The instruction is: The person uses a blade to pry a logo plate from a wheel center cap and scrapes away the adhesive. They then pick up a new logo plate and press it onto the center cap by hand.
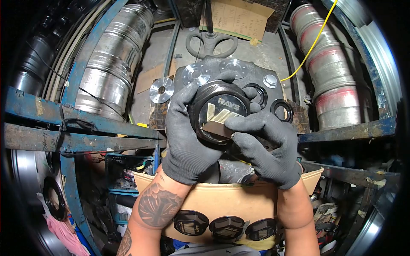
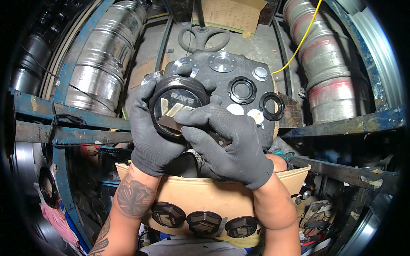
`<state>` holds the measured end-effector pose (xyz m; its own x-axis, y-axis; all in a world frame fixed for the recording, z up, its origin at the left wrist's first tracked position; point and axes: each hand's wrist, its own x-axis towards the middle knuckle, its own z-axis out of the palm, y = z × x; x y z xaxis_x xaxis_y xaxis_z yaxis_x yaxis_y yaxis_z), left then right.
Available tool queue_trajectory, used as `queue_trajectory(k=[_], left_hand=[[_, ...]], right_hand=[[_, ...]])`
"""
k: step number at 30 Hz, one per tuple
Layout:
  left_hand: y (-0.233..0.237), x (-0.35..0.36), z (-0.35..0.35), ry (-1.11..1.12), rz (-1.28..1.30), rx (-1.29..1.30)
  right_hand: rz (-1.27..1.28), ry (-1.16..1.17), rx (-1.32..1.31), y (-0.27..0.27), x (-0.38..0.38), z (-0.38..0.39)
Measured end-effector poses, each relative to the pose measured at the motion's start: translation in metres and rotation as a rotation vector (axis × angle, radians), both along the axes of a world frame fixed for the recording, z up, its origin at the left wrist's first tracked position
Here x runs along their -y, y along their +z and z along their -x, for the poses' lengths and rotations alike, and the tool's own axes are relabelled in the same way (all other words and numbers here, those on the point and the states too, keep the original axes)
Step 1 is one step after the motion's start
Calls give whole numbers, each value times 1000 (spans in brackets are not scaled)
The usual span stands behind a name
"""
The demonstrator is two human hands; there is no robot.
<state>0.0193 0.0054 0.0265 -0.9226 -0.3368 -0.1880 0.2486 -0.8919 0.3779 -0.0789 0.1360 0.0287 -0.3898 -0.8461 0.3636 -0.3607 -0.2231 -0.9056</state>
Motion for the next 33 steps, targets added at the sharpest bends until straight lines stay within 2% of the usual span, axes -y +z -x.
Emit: queue_trajectory(k=[5, 8, 11, 15, 17, 20, 23, 26, 29, 33], left_hand=[[0, -2, -1, -20, -30, -89], [-6, 2, -1, -53, -80, -108], [-8, 3, -1, -65, -194, -159], [-14, 4, -3, -96, -174, -281], [-14, 3, -4, -110, -230, -282], [-4, 0, 1, -14, -74, -40], [-1, -3, 3, 26, 147, 50], [1, -2, 1, -13, -63, -4], [-4, -6, 3, 66, -15, -18], [-7, -9, 4, 136, -31, -23]], right_hand=[[-33, -33, 25, 3, 0, -3], [-13, -3, -56, 0, 0, 2], [-13, 26, -12, -2, 0, 5], [-19, 22, -68, -1, 0, 8], [-38, 23, -27, 0, 0, 7], [-33, 17, 30, -2, -1, 6], [-85, 38, 152, 1, -2, 3], [23, 26, -49, -3, 1, 6], [10, 39, 22, -4, 0, 2], [8, -6, -52, -1, 1, -2]])
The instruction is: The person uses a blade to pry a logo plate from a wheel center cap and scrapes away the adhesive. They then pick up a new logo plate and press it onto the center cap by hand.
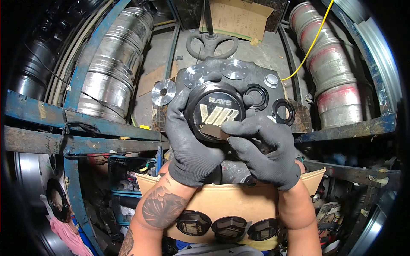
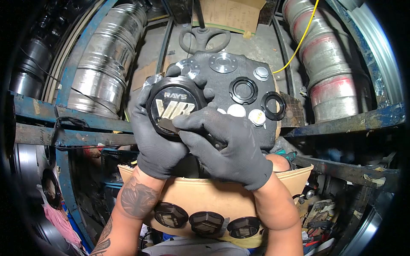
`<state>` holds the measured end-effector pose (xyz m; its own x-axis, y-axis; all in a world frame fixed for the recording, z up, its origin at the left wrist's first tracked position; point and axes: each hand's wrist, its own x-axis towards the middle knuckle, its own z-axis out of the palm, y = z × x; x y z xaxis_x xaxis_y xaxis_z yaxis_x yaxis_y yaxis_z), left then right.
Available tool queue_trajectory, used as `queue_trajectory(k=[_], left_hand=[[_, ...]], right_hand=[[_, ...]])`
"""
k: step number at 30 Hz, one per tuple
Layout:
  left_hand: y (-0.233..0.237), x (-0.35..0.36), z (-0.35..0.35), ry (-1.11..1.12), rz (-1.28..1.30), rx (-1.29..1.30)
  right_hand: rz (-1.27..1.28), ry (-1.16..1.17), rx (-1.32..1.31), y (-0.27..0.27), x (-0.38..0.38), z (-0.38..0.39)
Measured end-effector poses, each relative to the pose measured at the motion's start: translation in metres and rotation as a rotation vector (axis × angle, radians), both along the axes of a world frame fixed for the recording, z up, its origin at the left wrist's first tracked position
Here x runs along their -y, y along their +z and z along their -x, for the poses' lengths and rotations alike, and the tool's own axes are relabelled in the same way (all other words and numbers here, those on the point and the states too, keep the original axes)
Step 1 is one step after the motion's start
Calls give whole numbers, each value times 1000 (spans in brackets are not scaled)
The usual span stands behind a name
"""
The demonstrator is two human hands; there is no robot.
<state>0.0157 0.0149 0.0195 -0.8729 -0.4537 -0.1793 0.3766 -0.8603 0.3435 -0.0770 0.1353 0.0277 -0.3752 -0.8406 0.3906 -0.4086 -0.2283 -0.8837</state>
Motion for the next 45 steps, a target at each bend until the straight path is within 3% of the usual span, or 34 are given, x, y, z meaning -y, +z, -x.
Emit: queue_trajectory(k=[2, 14, 32, 45], left_hand=[[-3, -2, -2, -14, -1, -80], [-3, 7, -2, 44, -53, 95], [-3, 8, -2, -15, -41, 93], [0, 6, 2, -75, 5, -57]], right_hand=[[19, -9, -5, -1, 1, -2], [62, -48, -46, -6, 5, -6], [62, -49, -88, -6, 6, -4], [61, -32, -11, -8, 4, -4]])
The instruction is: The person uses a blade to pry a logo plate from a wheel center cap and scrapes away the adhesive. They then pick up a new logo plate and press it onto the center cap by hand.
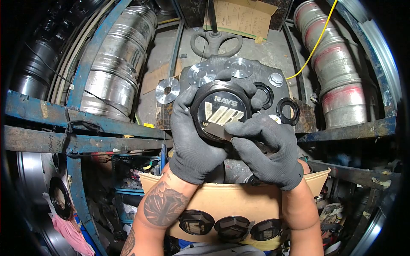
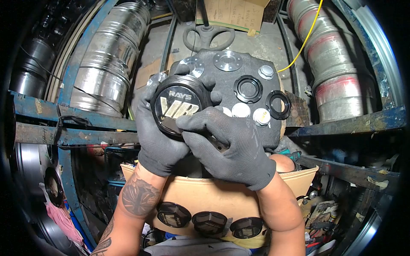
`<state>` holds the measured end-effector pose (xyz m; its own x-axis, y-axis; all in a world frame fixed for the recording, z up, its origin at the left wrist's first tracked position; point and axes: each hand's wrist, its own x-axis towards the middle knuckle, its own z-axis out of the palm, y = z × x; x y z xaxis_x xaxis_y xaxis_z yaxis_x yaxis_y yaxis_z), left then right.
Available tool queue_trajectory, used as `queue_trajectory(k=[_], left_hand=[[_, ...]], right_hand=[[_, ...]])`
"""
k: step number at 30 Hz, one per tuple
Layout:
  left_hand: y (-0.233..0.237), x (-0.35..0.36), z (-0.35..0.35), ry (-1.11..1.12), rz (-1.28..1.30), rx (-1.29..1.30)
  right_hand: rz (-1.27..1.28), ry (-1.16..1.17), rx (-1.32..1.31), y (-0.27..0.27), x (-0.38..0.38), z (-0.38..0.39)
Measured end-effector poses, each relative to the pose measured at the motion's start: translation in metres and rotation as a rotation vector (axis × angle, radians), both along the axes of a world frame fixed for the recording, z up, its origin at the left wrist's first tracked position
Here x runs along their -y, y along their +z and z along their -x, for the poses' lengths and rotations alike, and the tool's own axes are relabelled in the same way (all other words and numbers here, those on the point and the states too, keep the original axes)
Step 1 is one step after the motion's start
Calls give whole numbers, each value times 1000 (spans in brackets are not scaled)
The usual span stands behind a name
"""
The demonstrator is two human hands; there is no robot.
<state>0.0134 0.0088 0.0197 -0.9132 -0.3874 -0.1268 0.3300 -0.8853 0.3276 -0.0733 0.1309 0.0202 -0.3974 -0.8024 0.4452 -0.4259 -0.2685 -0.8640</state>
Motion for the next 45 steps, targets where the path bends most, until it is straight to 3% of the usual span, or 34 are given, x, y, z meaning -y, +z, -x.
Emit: queue_trajectory(k=[11, 20, 24, 25, 29, 32, 35, 45], left_hand=[[-4, 0, -2, 111, -10, 133], [-1, -2, -4, 75, 37, -14], [1, -2, -5, 64, 58, -68], [0, -1, -5, 146, 135, 55], [10, -3, -4, 163, 77, 64], [14, -5, 0, 251, 41, 94], [5, 1, -5, 172, 105, 19], [10, 1, -7, 265, 162, 31]], right_hand=[[1, -16, 55, 1, -1, -5], [80, -29, -22, -3, 1, -8], [106, -21, -304, -3, 3, -7], [135, -40, -354, -2, 5, -10], [-134, 91, -586, 12, 3, -8], [-171, 127, -630, 13, 1, -7], [107, -26, -631, -5, 1, -14], [161, -29, -710, -3, 4, -18]])
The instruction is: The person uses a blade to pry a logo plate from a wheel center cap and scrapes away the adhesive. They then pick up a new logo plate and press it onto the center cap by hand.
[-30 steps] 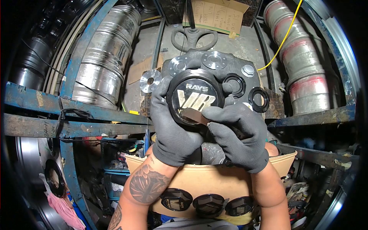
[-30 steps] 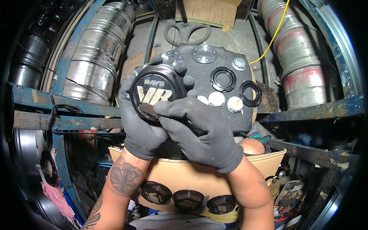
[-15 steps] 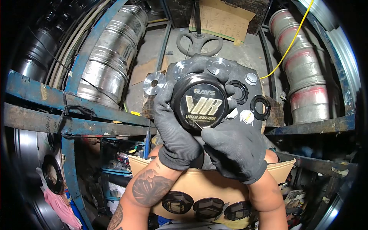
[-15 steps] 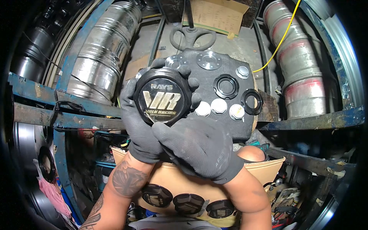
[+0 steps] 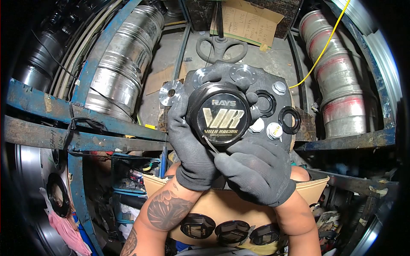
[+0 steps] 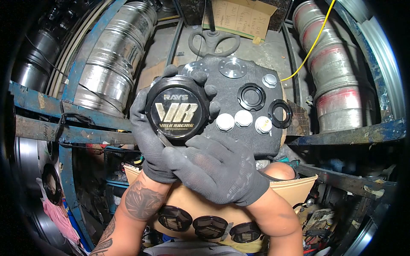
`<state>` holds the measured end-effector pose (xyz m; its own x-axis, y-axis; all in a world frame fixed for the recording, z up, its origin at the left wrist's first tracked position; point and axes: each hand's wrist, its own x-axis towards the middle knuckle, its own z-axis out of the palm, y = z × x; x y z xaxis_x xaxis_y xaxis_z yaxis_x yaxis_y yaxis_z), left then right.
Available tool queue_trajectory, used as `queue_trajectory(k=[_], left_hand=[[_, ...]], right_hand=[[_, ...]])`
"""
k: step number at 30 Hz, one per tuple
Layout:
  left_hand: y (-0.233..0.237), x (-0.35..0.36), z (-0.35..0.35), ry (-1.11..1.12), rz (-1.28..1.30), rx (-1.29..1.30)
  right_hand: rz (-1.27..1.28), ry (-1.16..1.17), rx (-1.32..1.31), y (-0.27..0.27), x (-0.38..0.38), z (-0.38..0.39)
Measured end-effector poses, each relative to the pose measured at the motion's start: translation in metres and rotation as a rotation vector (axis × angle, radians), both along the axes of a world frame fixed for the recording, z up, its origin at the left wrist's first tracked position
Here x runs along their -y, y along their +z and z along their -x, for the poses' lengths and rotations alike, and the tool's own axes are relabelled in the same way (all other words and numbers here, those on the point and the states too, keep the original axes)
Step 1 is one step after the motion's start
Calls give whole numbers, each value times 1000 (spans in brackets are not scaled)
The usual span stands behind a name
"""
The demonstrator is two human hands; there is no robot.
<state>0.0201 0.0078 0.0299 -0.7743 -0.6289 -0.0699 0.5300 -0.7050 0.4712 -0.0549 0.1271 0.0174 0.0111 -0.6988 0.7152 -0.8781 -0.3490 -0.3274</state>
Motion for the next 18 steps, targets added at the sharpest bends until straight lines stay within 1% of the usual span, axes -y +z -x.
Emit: queue_trajectory(k=[2, 5, 8, 11, 14, 17, 18], left_hand=[[2, -1, 0, -29, 16, -40], [-3, 0, 1, -5, -12, 36], [0, -4, 1, -54, -116, 32], [-2, -4, 2, -87, -144, 27], [-5, -4, 2, -70, -143, 59], [-11, 0, -1, -160, -87, -98], [-11, 0, -1, -153, -83, -111]], right_hand=[[17, -41, 0, 3, 1, -4], [14, -39, -35, 2, -1, -3], [-8, -45, -13, 3, -3, -3], [-68, -37, -24, 3, -7, -2], [-120, -8, -27, 7, -11, 1], [-82, -2, -12, 5, -9, 1], [-87, 0, -7, 5, -10, 1]])
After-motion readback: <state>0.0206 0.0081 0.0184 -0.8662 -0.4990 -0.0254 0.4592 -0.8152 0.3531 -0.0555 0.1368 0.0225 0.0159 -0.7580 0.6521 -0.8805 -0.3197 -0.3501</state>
